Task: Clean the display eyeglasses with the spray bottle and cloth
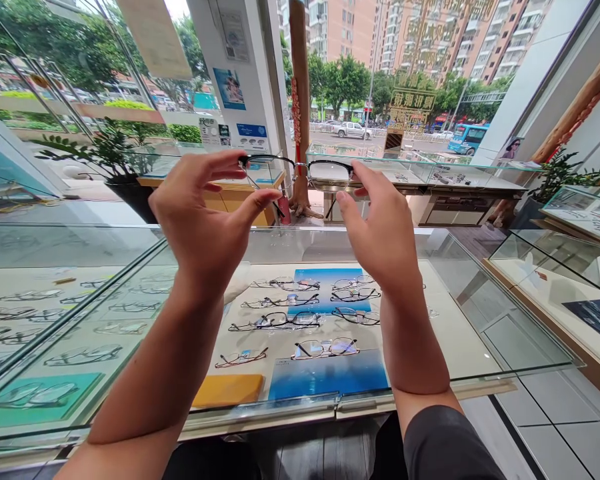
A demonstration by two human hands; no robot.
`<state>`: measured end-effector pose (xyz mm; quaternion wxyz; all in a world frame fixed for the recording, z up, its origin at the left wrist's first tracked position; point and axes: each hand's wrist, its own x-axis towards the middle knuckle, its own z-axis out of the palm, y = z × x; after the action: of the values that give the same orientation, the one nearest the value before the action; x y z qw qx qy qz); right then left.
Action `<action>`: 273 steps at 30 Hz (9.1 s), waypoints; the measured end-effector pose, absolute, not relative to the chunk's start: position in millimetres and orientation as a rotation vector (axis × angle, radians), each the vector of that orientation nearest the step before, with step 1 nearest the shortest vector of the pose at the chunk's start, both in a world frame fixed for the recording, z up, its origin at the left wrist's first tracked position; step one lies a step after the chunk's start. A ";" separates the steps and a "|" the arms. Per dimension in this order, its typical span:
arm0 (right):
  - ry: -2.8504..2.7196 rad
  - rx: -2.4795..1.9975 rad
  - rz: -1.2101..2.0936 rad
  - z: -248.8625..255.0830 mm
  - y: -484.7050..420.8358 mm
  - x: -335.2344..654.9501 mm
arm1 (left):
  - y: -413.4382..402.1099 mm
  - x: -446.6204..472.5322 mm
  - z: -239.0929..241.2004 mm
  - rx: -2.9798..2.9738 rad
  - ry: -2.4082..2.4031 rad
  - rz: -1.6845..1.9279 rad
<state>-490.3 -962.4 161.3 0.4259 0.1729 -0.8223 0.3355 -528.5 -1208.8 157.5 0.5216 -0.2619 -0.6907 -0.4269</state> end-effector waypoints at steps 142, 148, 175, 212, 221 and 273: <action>-1.674 0.533 1.593 161.6 -967.9 -529.5 | -1229.6 -601.5 140.0 -0.874 -1.478 -0.949; -1.693 0.535 1.611 163.0 -975.4 -520.9 | -1227.4 -606.4 137.9 -0.905 -1.510 -1.021; -2.155 0.767 1.129 161.0 -970.2 -523.8 | -1234.1 -558.4 164.3 -1.131 -1.806 -0.688; -1.894 -0.311 2.075 29.1 -851.0 -411.1 | -1197.8 -517.3 45.5 -1.022 -2.002 -1.164; -1.311 -0.709 2.555 -2.4 -840.6 -417.5 | -1270.8 -455.9 -41.1 -0.274 -2.432 -1.196; -1.179 -0.921 2.280 19.2 -845.2 -515.4 | -1270.4 -469.7 -49.1 -0.115 -2.638 -0.980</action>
<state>-515.4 -845.2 19.2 0.2056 -0.3303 -0.4231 0.8183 -469.7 -1270.4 -49.1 0.1618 -0.0404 -0.9242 -0.3435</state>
